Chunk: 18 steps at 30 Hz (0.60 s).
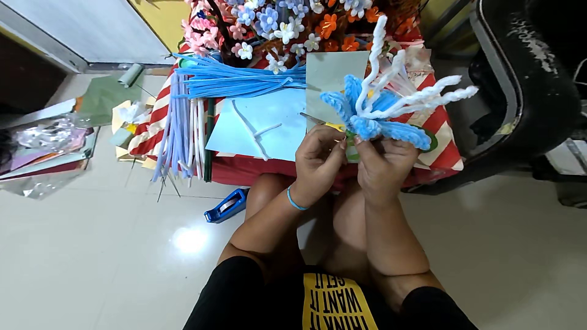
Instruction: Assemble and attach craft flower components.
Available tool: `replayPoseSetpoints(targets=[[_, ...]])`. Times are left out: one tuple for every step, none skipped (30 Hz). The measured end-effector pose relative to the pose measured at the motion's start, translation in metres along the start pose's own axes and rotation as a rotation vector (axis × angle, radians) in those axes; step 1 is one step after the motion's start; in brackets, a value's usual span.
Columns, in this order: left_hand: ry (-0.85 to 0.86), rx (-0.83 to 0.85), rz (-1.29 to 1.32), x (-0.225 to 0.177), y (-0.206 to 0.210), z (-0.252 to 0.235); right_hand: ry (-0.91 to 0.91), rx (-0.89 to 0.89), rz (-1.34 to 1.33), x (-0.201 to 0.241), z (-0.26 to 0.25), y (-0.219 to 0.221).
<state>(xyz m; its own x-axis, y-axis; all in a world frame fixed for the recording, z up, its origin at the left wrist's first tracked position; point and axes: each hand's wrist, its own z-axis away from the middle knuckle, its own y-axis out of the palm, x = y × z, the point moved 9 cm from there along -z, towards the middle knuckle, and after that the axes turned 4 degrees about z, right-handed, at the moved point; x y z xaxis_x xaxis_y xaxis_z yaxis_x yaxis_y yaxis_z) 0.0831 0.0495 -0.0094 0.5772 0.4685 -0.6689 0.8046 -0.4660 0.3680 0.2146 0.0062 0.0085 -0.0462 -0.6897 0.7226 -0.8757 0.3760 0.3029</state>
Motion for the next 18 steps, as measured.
replayPoseSetpoints(targets=[[0.018,0.005,-0.031,-0.0019,0.0007,-0.0005,0.004,-0.004,0.004,-0.0002,-0.0004,-0.0009],[0.028,0.005,-0.055,-0.0029,0.001,-0.0009,0.007,-0.008,0.006,-0.0001,-0.0006,-0.0013],[0.031,0.0,-0.071,-0.0033,0.0005,-0.0011,0.008,-0.012,0.003,0.0004,-0.0007,-0.0012],[0.037,-0.006,-0.081,-0.0037,-0.0002,-0.0013,0.005,-0.01,0.004,0.0012,-0.0005,-0.0008],[0.047,-0.009,-0.089,-0.0042,-0.0007,-0.0014,-0.001,-0.009,0.004,0.0019,-0.0005,-0.0004],[0.054,-0.01,-0.094,-0.0045,-0.0011,-0.0015,-0.009,-0.002,0.006,0.0023,-0.0006,0.0],[0.061,-0.009,-0.099,-0.005,-0.0015,-0.0017,-0.014,-0.003,0.011,0.0023,-0.0007,-0.0001],[0.065,-0.006,-0.104,-0.0054,-0.0017,-0.0017,-0.016,-0.002,0.015,0.0021,-0.0005,-0.0001],[0.066,-0.005,-0.105,-0.0055,-0.0017,-0.0016,-0.019,0.002,0.016,0.0022,-0.0003,0.0],[0.067,-0.004,-0.104,-0.0055,-0.0017,-0.0016,-0.022,0.006,0.019,0.0022,0.0,0.0002],[0.068,-0.005,-0.101,-0.0056,-0.0017,-0.0016,-0.024,0.008,0.023,0.0025,0.0003,0.0004],[0.07,-0.005,-0.098,-0.0058,-0.0018,-0.0016,-0.025,0.009,0.028,0.0028,0.0006,0.0004],[0.07,-0.006,-0.094,-0.0058,-0.0021,-0.0016,-0.025,0.01,0.032,0.0031,0.0008,0.0004],[0.069,-0.008,-0.089,-0.0056,-0.0025,-0.0016,-0.026,0.01,0.037,0.0034,0.0009,0.0005],[0.065,-0.011,-0.08,-0.005,-0.0031,-0.0016,-0.029,0.012,0.04,0.0038,0.0007,0.0008],[0.059,-0.014,-0.069,-0.0044,-0.0035,-0.0017,-0.03,0.015,0.044,0.0041,0.0004,0.001],[0.05,-0.016,-0.057,-0.0038,-0.0039,-0.0017,-0.032,0.017,0.054,0.0045,0.0004,0.0011],[0.038,-0.018,-0.046,-0.0033,-0.0043,-0.0017,-0.033,0.018,0.065,0.005,0.0006,0.0011]])
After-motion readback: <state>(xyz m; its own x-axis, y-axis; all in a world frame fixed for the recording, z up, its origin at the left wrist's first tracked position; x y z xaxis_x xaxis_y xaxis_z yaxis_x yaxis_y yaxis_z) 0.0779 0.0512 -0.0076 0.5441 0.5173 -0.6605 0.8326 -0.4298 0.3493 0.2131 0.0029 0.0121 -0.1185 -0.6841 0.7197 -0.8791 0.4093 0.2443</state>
